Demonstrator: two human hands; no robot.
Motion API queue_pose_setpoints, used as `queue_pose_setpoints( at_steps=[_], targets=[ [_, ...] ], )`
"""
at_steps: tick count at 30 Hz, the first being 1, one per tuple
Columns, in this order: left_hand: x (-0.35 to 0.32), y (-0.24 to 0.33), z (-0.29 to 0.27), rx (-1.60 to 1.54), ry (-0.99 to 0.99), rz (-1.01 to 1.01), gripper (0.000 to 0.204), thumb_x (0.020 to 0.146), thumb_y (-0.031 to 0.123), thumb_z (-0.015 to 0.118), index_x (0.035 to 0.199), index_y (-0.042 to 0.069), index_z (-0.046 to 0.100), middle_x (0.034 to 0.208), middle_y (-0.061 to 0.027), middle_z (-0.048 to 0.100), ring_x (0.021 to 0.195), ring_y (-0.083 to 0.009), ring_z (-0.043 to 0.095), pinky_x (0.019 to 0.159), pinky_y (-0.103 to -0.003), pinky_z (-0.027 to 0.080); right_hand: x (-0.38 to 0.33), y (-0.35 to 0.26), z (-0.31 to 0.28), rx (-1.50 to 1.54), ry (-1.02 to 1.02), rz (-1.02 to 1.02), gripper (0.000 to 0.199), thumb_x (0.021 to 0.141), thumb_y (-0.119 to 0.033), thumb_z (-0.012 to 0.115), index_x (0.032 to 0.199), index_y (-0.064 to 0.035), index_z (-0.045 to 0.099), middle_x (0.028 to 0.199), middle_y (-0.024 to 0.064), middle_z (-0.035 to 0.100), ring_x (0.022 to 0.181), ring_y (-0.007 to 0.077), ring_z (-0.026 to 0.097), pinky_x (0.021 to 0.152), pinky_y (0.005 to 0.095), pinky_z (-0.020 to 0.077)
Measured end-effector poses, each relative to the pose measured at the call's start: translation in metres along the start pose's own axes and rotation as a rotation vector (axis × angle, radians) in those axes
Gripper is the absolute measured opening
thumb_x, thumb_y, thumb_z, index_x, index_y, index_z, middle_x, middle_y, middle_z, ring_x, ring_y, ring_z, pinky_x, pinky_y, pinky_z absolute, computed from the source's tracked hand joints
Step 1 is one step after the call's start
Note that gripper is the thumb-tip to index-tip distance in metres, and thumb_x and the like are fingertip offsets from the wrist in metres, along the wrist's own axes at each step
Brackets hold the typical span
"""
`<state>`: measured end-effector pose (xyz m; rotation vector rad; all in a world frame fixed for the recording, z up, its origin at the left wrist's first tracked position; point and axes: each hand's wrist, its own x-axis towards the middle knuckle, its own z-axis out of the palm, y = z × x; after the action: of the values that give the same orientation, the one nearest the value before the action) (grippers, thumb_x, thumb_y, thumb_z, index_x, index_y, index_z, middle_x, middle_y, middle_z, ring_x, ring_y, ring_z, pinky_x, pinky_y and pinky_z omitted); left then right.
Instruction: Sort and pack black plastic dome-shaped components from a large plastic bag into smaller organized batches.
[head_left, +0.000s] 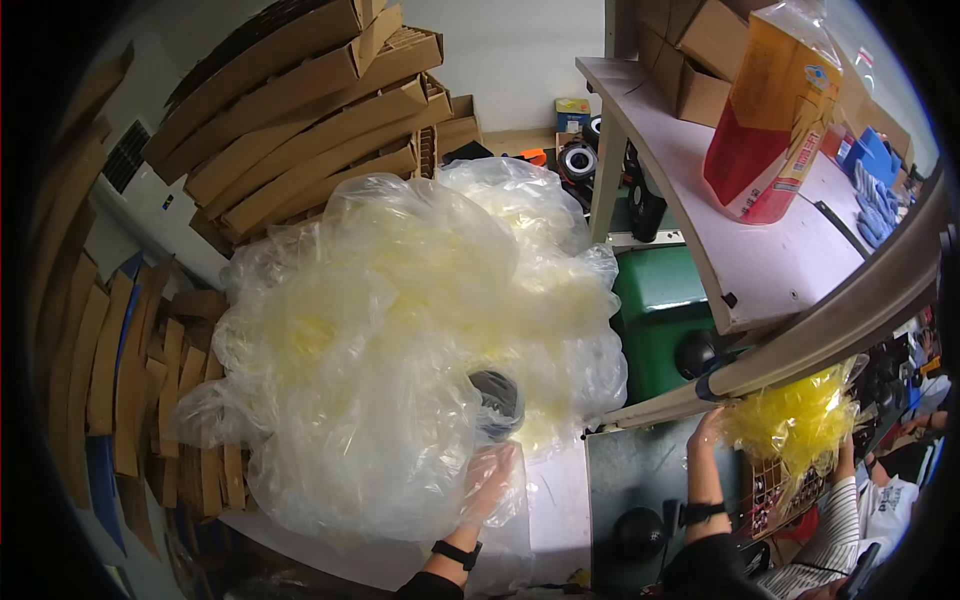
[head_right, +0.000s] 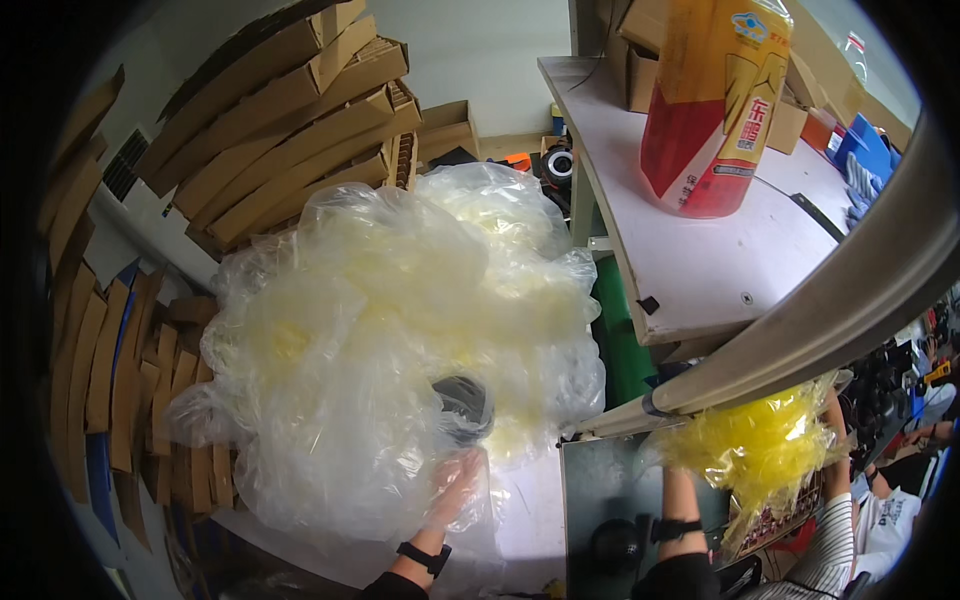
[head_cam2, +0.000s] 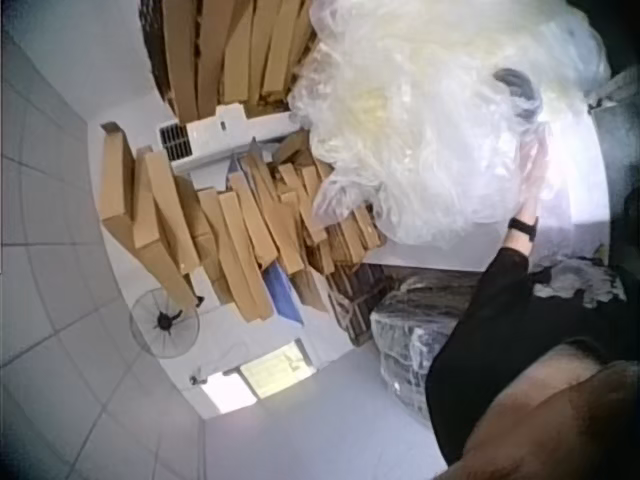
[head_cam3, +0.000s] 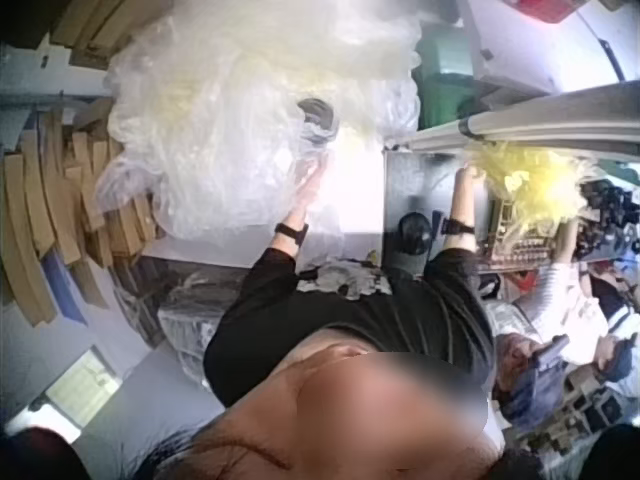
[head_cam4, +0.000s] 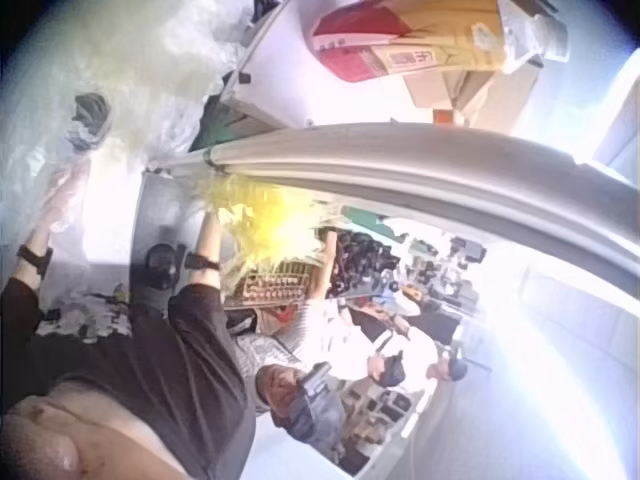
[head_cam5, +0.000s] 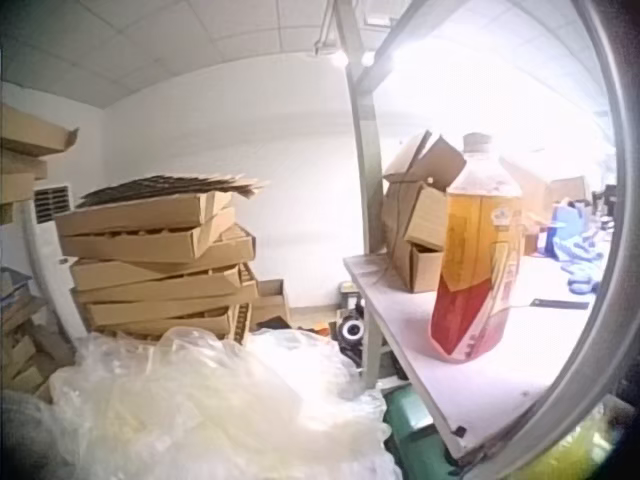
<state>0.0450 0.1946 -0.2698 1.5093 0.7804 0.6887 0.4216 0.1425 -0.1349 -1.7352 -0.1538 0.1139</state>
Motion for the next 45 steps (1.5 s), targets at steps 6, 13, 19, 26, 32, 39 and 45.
queue_pose_setpoints(
  at_steps=[6, 13, 19, 26, 32, 39, 45],
  targets=[
    [0.042, 0.074, 0.014, 0.202, 0.421, -0.086, 0.037, 0.095, 0.021, 0.054, 0.125, 0.000, 0.049, 0.127, -0.0100, 0.048, 0.114, -0.0152, 0.044, 0.092, -0.027, 0.041, -0.104, 0.033, -0.055, -0.113, -0.853, -0.368, 0.009, 0.080, -0.003, 0.062, 0.088, -0.0035, 0.059, 0.084, 0.0100, 0.062, 0.080, 0.0207, 0.059, 0.072, 0.0312, 0.0466],
    [0.041, 0.091, -0.009, 0.461, 0.428, -0.012, 0.037, 0.093, 0.023, 0.055, 0.121, -0.001, 0.052, 0.116, -0.0089, 0.053, 0.107, -0.0163, 0.049, 0.090, -0.028, 0.042, -0.164, -0.040, 0.022, -0.123, -1.231, -0.765, 0.068, 0.076, -0.032, 0.074, 0.129, -0.0036, 0.043, 0.124, 0.0219, 0.050, 0.109, 0.0380, 0.052, 0.089, 0.0409, 0.0453],
    [0.056, 0.114, -0.022, 0.262, 0.368, -0.109, 0.037, 0.091, 0.022, 0.058, 0.118, -0.001, 0.054, 0.114, -0.0090, 0.056, 0.106, -0.0171, 0.051, 0.091, -0.030, 0.043, -0.204, -0.012, 0.092, -0.240, -1.329, -0.606, 0.065, 0.076, -0.028, 0.074, 0.128, -0.0030, 0.045, 0.118, 0.0215, 0.052, 0.106, 0.0346, 0.054, 0.084, 0.0382, 0.0475],
    [0.018, 0.128, -0.034, 0.026, 0.344, -0.239, 0.036, 0.088, 0.021, 0.061, 0.116, -0.002, 0.056, 0.111, -0.0092, 0.058, 0.104, -0.0181, 0.054, 0.091, -0.031, 0.044, -0.217, -0.025, 0.073, 0.000, -1.449, -0.393, 0.016, 0.090, -0.012, 0.059, 0.098, 0.0017, 0.061, 0.095, 0.0153, 0.060, 0.086, 0.0269, 0.058, 0.075, 0.0323, 0.0468],
    [-0.051, 0.139, -0.022, -0.145, 0.325, -0.309, 0.036, 0.086, 0.020, 0.063, 0.114, -0.003, 0.058, 0.109, -0.0094, 0.060, 0.103, -0.0188, 0.056, 0.091, -0.032, 0.045, -0.246, -0.079, 0.012, 0.252, -1.579, -0.061, 0.022, 0.095, -0.013, 0.051, 0.110, 0.0004, 0.057, 0.103, 0.0170, 0.062, 0.095, 0.0273, 0.059, 0.087, 0.0325, 0.0444],
    [-0.133, 0.148, 0.001, -0.342, 0.188, -0.045, 0.037, 0.091, 0.036, 0.054, 0.109, 0.003, 0.055, 0.106, -0.0057, 0.058, 0.099, -0.0145, 0.055, 0.087, -0.030, 0.046, -0.290, -0.102, -0.039, 0.359, -1.726, -0.185, 0.025, 0.097, -0.018, 0.047, 0.113, -0.0021, 0.057, 0.101, 0.0163, 0.063, 0.094, 0.0287, 0.060, 0.084, 0.0342, 0.0456],
    [-0.147, 0.157, 0.000, -0.590, 0.239, -0.024, 0.038, 0.093, 0.028, 0.054, 0.121, 0.002, 0.053, 0.115, -0.0053, 0.058, 0.108, -0.0165, 0.054, 0.093, -0.032, 0.044, -0.276, -0.104, -0.061, 0.198, -1.651, -0.173, 0.021, 0.095, -0.017, 0.049, 0.103, -0.0005, 0.060, 0.089, 0.0161, 0.063, 0.080, 0.0306, 0.061, 0.074, 0.0336, 0.0469]
  ],
)
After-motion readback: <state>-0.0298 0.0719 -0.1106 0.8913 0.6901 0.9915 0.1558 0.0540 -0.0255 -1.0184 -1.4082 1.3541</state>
